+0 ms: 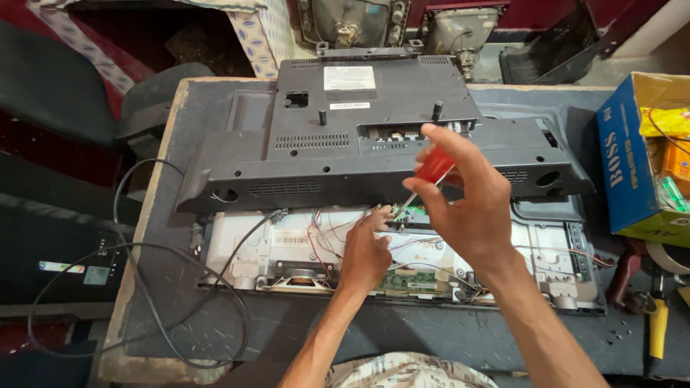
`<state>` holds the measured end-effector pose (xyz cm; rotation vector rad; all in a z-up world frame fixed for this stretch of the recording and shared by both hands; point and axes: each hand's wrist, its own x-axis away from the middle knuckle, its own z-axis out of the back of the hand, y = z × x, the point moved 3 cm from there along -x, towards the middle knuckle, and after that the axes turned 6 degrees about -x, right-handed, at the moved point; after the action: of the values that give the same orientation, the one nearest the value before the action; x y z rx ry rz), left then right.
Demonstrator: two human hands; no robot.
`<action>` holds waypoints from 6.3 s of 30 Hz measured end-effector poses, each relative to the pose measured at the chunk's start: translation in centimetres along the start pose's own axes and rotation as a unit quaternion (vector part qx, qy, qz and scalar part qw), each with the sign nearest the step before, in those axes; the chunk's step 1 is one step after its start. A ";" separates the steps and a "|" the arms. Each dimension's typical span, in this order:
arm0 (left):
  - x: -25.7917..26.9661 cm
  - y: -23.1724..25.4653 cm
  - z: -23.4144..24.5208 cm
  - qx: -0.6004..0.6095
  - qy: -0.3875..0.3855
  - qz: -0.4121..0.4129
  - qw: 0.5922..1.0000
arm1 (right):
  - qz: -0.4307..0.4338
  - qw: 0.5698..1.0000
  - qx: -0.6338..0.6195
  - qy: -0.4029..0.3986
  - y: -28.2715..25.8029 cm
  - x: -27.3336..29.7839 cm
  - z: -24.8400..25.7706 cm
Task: The person works on the internal components of a disassembled television set. They connect wires to the circuit board, adjust the back cover, and use a red-handled screwdriver to tighten screws on the chassis. Later, they use a green-handled screwdriver to secure additional screws on the side of the device.
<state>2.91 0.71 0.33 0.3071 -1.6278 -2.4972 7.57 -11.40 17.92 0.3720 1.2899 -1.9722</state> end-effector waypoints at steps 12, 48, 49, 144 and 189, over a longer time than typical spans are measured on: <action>-0.1 -0.7 -0.3 0.014 -0.004 0.013 1.000 | 0.022 0.999 0.033 0.000 -0.5 -0.2 0.1; 0.1 -0.3 -0.1 0.013 -0.006 0.011 1.000 | 0.019 0.998 -0.049 -0.019 -0.1 0.2 -0.5; 0.1 -0.3 -0.1 0.011 -0.006 0.010 1.000 | 0.010 0.999 -0.031 -0.010 0.0 0.3 -0.6; -15.5 16.1 7.9 -0.292 0.010 -0.144 0.945 | -0.249 0.896 0.126 0.345 9.5 26.5 24.1; -18.1 12.0 4.8 -0.307 -0.012 -0.177 0.935 | -0.187 0.922 0.064 0.334 20.9 29.9 23.6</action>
<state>19.32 4.31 14.90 0.5185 -0.7620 -3.1172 5.50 -49.36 -3.04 0.9941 1.7509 -2.3610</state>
